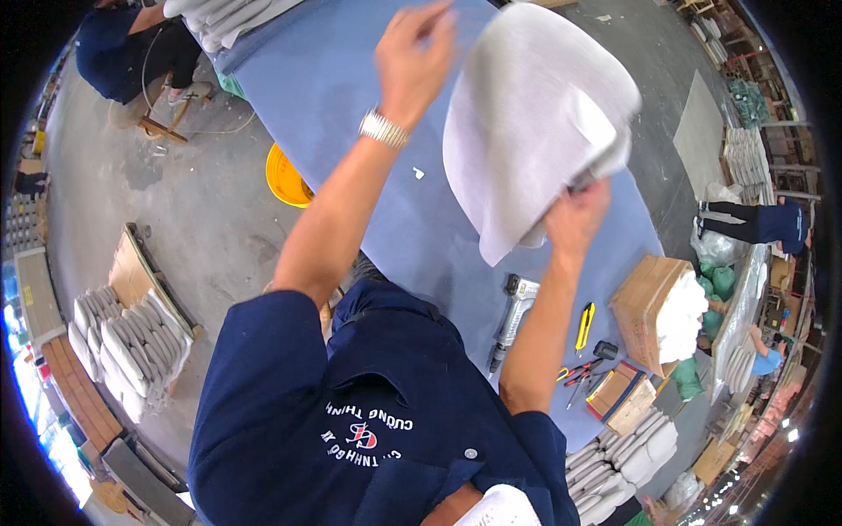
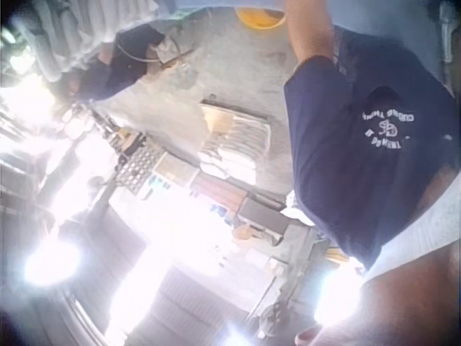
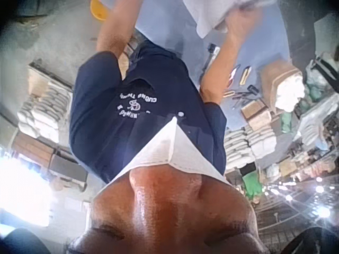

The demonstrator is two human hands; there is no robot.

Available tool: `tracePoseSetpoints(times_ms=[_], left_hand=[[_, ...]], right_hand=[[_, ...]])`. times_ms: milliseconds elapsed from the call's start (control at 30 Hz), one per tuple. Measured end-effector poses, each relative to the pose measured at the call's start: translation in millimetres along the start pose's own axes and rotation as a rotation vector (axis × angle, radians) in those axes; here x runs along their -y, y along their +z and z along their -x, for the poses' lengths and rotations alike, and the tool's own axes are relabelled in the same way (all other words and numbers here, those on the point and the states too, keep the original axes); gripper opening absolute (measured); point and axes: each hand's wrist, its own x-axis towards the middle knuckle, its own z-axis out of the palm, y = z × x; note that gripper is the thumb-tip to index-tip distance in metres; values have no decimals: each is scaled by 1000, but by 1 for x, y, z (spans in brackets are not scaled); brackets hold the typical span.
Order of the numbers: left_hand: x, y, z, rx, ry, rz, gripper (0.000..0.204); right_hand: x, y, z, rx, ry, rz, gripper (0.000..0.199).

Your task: The person trims excess fabric from a cushion cover using scissors, then uses a staple gun to secure the fabric edges. The person folds and aligns the fabric, staples it in place, and trims remaining excess with a utility knife.

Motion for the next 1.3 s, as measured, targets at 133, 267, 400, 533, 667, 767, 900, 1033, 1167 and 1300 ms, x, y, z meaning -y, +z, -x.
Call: tracePoseSetpoints(times_ms=[133,267,400,533,667,767,900,1033,1167,1300], left_hand=[[110,-58,169,600,-232,-450,36],[129,-64,242,666,-196,-452,31],[153,-54,235,771,-165,-528,26],[138,-68,216,567,-530,-375,15],[126,-147,233,-152,-958,25,13],[151,-235,225,-301,-1074,-140,15],[201,-300,206,98,-1183,-608,52],[185,-272,187,14,-928,-587,54],[116,-209,212,-96,-791,-103,51],[44,-155,236,180,-1236,359,70]], right_hand=[[-14,-38,19,-31,61,-23,61],[-49,-54,43,-92,-67,214,59],[-55,-50,38,1,12,225,62],[-60,-42,26,-53,14,234,69],[-46,-31,15,-55,54,31,69],[-29,-20,18,-120,188,-106,66],[-43,-13,17,-22,147,-72,62],[-66,-6,13,-17,-35,25,60],[-44,-2,-4,-82,-3,-138,61],[-5,-22,-10,-131,275,-472,52]])
